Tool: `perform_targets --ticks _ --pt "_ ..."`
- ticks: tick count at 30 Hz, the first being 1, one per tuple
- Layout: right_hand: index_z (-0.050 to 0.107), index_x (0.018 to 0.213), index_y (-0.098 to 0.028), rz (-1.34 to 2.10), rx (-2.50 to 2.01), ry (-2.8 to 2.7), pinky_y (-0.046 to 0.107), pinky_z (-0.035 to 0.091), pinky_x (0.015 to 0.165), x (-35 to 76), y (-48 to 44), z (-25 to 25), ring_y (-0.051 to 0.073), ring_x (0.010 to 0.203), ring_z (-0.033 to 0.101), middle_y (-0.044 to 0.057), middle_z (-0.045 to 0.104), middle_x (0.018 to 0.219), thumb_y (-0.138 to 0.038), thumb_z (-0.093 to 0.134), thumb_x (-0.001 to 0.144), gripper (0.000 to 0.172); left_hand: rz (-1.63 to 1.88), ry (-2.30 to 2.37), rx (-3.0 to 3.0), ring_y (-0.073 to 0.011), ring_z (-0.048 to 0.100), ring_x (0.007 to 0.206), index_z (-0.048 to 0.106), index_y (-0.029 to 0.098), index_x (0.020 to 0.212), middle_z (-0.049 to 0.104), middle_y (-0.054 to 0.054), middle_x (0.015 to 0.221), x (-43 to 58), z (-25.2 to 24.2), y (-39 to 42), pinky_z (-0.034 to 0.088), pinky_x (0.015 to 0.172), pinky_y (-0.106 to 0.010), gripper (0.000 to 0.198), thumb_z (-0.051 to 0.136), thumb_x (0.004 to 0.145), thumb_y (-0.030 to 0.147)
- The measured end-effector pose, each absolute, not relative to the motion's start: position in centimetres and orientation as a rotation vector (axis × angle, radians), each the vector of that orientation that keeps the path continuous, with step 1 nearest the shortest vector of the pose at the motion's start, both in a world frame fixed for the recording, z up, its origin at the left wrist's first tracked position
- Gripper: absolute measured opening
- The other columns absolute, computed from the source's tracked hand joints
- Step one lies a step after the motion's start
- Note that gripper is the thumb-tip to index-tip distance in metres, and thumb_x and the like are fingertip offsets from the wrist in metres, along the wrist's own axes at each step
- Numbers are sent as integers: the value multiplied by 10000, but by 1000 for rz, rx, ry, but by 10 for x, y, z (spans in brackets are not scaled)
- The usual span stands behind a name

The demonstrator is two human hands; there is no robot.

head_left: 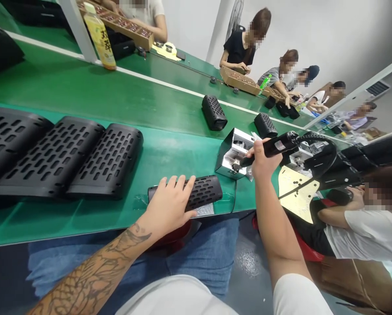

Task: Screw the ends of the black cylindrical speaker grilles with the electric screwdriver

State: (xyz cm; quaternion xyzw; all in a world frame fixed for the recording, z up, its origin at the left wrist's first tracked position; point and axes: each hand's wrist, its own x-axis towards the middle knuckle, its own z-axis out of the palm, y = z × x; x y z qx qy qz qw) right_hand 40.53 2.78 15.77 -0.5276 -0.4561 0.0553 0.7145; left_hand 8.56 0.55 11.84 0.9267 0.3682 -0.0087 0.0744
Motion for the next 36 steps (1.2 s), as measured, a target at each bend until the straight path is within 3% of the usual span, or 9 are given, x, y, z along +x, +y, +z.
perform_targets --ticks 3,6,10,12,15,21,29,36 --pt "637 918 -278 167 -1160 -1005 343 598 556 423 39 138 158 465 628 -114 625 573 -710 992 860 562 240 1036 2753 -474 668 1547 608 176 1773 708 -261 1693 56 107 8 425 1409 -671 816 790 1078 562" --pt "636 925 -271 202 -1169 -1012 335 578 543 426 37 125 153 452 618 -113 624 569 -687 990 869 549 610 1020 2584 -428 662 1591 534 220 1801 664 -227 1734 20 78 13 441 1449 -628 790 741 1102 526" --pt "675 953 -252 192 -1134 -1046 326 597 559 417 25 133 152 463 630 -108 640 584 -665 988 897 521 886 942 2280 -490 484 1770 284 283 1900 437 -237 1898 -8 26 18 484 1440 -683 1147 907 970 535" --pt "694 970 -248 216 -1052 -1053 306 604 553 401 14 146 143 465 633 -111 642 597 -619 1012 902 494 903 884 2162 -513 470 1776 233 311 1904 392 -236 1911 -9 5 20 481 1437 -724 1302 1003 876 524" --pt "707 1016 -273 325 -849 -1076 280 601 518 358 -10 168 124 423 590 -128 630 603 -585 1029 913 460 923 785 2061 -506 510 1746 252 316 1883 411 -224 1880 -5 -14 20 474 1446 -723 1367 1068 801 495" --pt "762 1105 -309 766 -506 -1319 297 602 480 247 -46 181 122 369 535 -104 645 612 -763 837 1042 465 951 702 2037 -467 567 1690 297 298 1831 454 -207 1812 1 -15 17 502 1440 -660 1260 1040 822 424" --pt "711 1027 -283 936 -572 -1358 301 633 505 193 -31 164 130 391 595 -98 683 594 -733 986 917 539 991 701 2006 -458 625 1621 311 295 1792 500 -199 1757 9 -14 16 595 1348 -620 1258 1042 771 384" --pt "715 927 -270 1003 -557 -1399 287 638 518 186 -34 156 130 418 623 -82 687 600 -567 1009 958 418 1017 705 2030 -461 612 1638 322 302 1779 537 -195 1729 14 -15 15 582 1358 -651 1232 1030 772 365"
